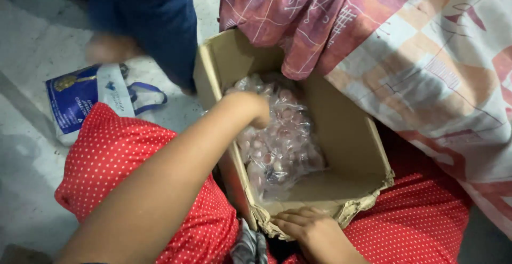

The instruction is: The recorder sorts small plastic bags containing colorful round objects from a box onto a cloth-covered work table.

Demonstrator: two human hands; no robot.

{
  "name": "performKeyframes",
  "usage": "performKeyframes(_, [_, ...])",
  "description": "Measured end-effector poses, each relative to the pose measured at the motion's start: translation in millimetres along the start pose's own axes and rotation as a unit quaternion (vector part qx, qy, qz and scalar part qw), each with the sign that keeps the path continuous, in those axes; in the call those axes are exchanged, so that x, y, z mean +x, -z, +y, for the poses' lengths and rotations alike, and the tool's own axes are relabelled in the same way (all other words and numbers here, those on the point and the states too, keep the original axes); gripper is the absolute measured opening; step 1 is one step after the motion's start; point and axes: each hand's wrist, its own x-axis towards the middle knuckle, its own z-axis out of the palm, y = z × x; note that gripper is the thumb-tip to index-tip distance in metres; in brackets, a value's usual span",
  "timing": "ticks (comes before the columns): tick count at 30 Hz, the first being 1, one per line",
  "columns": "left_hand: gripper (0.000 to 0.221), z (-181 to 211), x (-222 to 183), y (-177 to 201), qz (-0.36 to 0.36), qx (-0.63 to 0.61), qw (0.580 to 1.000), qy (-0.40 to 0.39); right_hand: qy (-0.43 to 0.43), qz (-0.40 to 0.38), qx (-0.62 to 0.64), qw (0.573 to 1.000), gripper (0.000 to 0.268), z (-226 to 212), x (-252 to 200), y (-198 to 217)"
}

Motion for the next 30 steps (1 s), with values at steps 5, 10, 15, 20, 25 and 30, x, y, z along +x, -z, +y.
performKeyframes(5, [0.043, -7.0, 10.7, 6.8, -0.041, -0.014, 0.999, -0.008, 0.028, 0.018, -0.054, 0.998, 0.043, 9.2, 17.5, -3.6])
performKeyframes(10, [0.044, -25.1, 13.6, -6.3, -0.097, -0.043, 0.994, -0.013, -0.044, -0.011, -0.015, 0.999, 0.046, -6.5, 31.5, 19.1])
performKeyframes(15, [0.046, -24.8, 53.5, -23.3, -0.058, -0.024, 0.991, -0.118, -0.180, -0.035, 0.213, 0.960, 0.041, -19.6, 51.3, 43.2])
performKeyframes(20, [0.067, -4.7, 42.5, -18.5, -0.060, -0.091, 0.976, -0.188, -0.293, 0.166, 0.462, 0.821, 0.055, -2.2, 84.3, 49.5])
performKeyframes(25, [0.082, 24.6, 39.6, -26.5, -0.075, -0.277, 0.929, -0.236, -0.281, 0.251, 0.507, 0.775, 0.055, 25.1, 90.4, 57.9])
performKeyframes(30, [0.108, 47.1, 34.3, -24.0, -0.191, -0.489, 0.819, -0.230, -0.294, 0.289, 0.550, 0.727, 0.034, 55.8, 77.6, 47.7])
